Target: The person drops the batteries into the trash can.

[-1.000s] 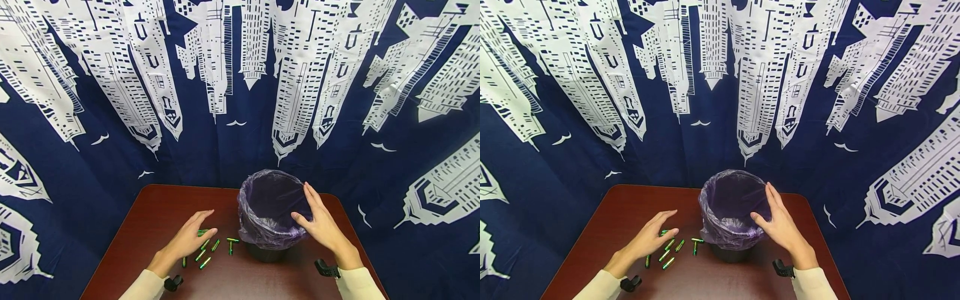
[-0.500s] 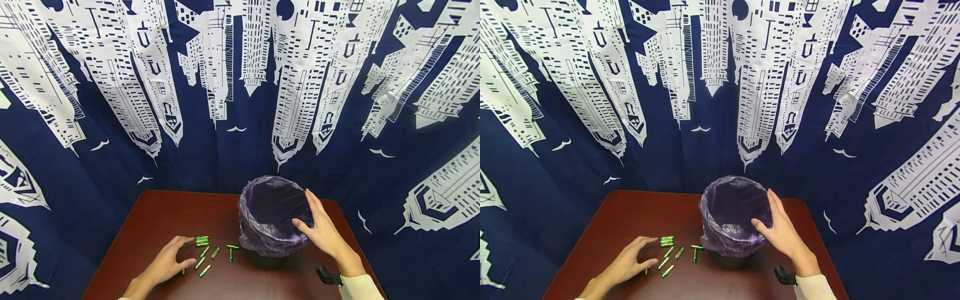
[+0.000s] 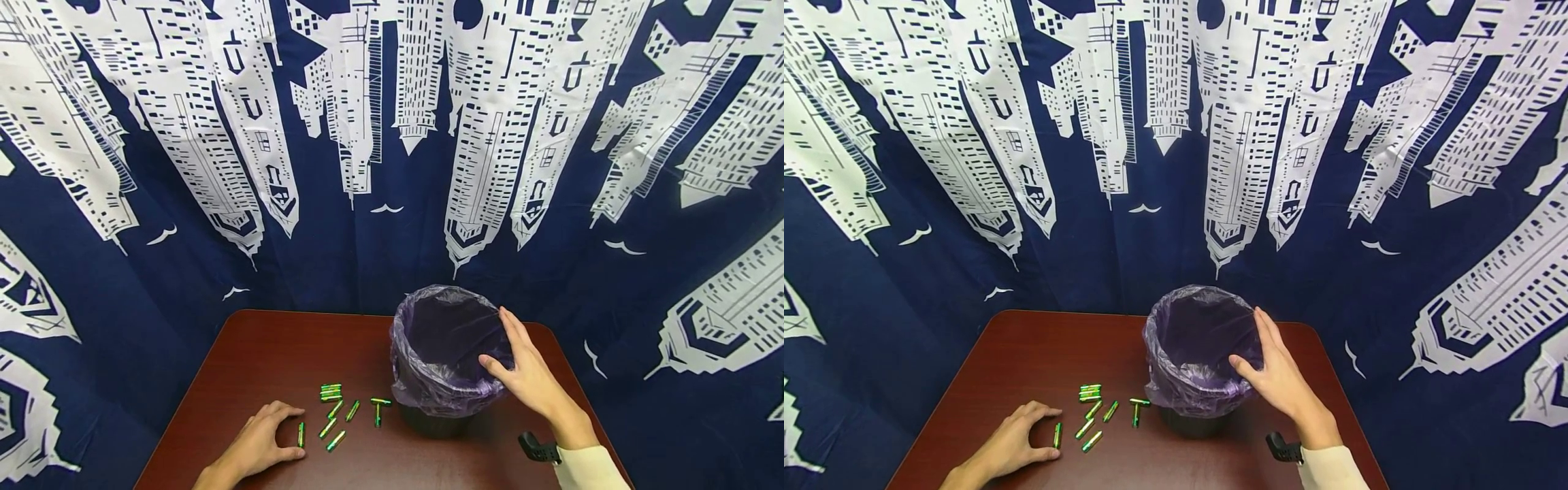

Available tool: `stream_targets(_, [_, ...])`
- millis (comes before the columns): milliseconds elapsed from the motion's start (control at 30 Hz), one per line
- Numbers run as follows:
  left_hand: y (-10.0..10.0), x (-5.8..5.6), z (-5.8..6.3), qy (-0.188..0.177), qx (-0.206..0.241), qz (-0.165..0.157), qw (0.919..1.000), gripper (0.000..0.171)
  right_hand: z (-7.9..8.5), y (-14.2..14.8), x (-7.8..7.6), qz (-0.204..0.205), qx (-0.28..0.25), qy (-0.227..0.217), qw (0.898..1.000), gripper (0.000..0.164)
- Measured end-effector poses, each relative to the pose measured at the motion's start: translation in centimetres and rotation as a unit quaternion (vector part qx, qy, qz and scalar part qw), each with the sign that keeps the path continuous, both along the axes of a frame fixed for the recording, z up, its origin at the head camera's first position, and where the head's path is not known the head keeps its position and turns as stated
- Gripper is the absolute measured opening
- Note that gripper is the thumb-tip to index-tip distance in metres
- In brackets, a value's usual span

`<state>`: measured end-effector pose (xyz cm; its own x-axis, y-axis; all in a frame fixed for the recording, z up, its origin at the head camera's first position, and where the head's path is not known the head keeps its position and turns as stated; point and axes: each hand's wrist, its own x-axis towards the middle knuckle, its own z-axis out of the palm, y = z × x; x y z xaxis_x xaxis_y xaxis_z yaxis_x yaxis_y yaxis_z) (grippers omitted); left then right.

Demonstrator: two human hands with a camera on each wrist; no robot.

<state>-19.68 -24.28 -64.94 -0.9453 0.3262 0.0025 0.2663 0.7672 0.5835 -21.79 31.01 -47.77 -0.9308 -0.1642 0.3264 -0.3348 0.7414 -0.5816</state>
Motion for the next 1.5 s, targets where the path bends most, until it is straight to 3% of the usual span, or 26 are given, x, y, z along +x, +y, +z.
stream_targets(400, [0.5,0.3,-0.9,0.050,-0.046,0.013,0.9976,0.068,0.2,0.0,0.3,-0.003,-0.016,0.006,1.000,0.106])
stream_targets(767, [0.9,0.5,-1.7,0.068,-0.047,0.013,0.9964,0.057,0.1,0.1,0.1,-0.004,-0.012,0.008,1.000,0.104])
stream_targets(1000, [0.9,0.4,-1.5,0.084,-0.048,0.012,0.9953,0.055,-0.1,0.2,0.1,-0.008,-0.017,0.006,1.000,0.104])
stream_targets(1233, [0.9,0.4,-1.6,0.079,-0.052,0.016,0.9954,0.053,-0.6,0.2,0.4,-0.008,-0.020,0.008,1.000,0.103])
stream_targets(1500, [0.9,0.2,-0.9,0.044,-0.032,0.038,0.9978,0.046,-0.6,0.1,0.5,-0.006,-0.002,0.000,1.000,0.104])
